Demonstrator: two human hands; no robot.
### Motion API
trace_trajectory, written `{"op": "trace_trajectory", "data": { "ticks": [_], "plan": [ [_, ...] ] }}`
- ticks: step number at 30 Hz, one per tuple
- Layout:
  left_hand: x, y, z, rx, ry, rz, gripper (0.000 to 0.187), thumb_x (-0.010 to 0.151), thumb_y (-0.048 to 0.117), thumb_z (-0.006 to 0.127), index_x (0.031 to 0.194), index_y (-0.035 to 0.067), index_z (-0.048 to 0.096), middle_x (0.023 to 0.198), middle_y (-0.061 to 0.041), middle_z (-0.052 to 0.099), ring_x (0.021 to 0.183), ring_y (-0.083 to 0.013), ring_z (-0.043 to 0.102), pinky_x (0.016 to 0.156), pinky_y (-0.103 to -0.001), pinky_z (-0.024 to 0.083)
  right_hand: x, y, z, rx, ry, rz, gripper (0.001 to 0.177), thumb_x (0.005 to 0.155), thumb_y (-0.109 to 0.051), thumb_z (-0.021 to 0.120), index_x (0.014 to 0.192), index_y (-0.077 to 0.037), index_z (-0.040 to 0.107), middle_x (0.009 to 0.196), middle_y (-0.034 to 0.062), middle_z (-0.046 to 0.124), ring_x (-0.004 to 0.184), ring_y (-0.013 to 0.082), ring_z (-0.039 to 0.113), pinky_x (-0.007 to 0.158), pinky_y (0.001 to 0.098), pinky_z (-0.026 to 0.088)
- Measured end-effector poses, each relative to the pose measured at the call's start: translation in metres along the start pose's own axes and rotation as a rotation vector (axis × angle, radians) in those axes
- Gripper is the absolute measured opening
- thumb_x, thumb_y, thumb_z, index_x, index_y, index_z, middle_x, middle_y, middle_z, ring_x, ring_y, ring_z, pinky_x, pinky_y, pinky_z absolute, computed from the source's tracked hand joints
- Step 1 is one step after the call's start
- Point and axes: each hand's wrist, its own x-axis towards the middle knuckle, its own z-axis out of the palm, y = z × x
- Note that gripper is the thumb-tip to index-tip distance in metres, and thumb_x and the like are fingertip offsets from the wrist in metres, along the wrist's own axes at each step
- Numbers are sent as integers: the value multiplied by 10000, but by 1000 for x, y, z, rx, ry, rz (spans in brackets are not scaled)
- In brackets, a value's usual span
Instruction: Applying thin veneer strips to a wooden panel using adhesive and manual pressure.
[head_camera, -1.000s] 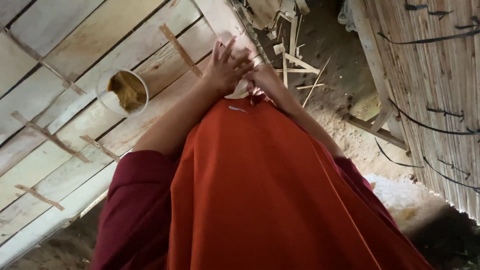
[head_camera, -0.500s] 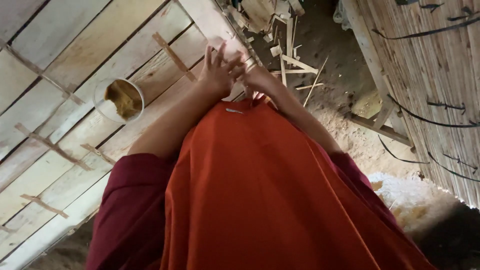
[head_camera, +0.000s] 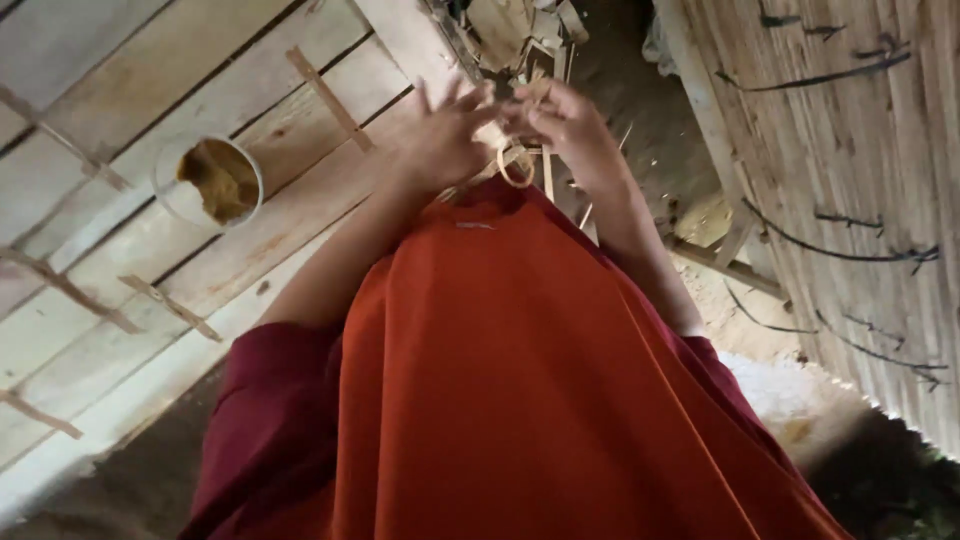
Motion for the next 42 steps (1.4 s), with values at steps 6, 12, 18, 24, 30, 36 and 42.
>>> {"op": "trace_trajectory", "data": {
  "ticks": [6,12,18,24,30,36,42],
  "plan": [
    [6,-5,49,-993,286,-27,448,1028,187,597,1456,95,501,902,-6,568,795,-111,543,730,-268,527,11,-17,0,114,11,-69,237,1013,-11,506,1242,-57,545,1290,164,697,1157,238,722,956,307,605],
    [-22,-56,60,-890,249,-203,336,1043,436,543,900,150,645,763,19,625,614,-96,557,521,-265,434,37,-35,12,125,35,-262,155,1031,26,557,1125,-86,609,1114,102,740,1040,226,759,992,350,654],
    [-128,-44,19,-1190,185,-427,379,1072,384,471,1150,112,722,636,-36,610,494,-128,571,471,-230,437,71,-38,56,204,-36,-256,219,999,89,538,1059,-97,635,1098,101,756,997,240,781,914,333,657],
    [-175,-111,38,-1073,446,-447,434,1078,424,468,1029,111,764,625,-13,566,546,-105,558,496,-253,456,107,-32,122,-22,-88,-359,211,999,-159,596,1202,-191,640,1237,7,729,1174,151,687,969,360,549],
    [-239,-146,44,-1296,616,-388,447,1075,400,504,953,24,711,521,-23,529,400,-71,380,407,-223,265,144,-41,202,-54,-278,-627,97,1057,11,543,1115,8,621,1207,184,630,1156,238,647,1069,442,616],
    [-266,-179,46,-1343,842,-478,429,1070,365,512,824,76,711,522,-12,543,394,-77,394,397,-222,250,249,-2,217,-1062,158,-683,465,1075,-360,610,1508,-291,455,1391,83,627,1250,301,651,942,471,553],
    [-264,-179,22,-1300,873,-730,425,1033,313,521,745,77,727,523,-42,590,406,-95,381,419,-239,277,109,-47,316,-962,-356,-1309,266,807,142,546,1021,-10,581,980,105,541,933,277,479,925,445,422]
  ]
}}
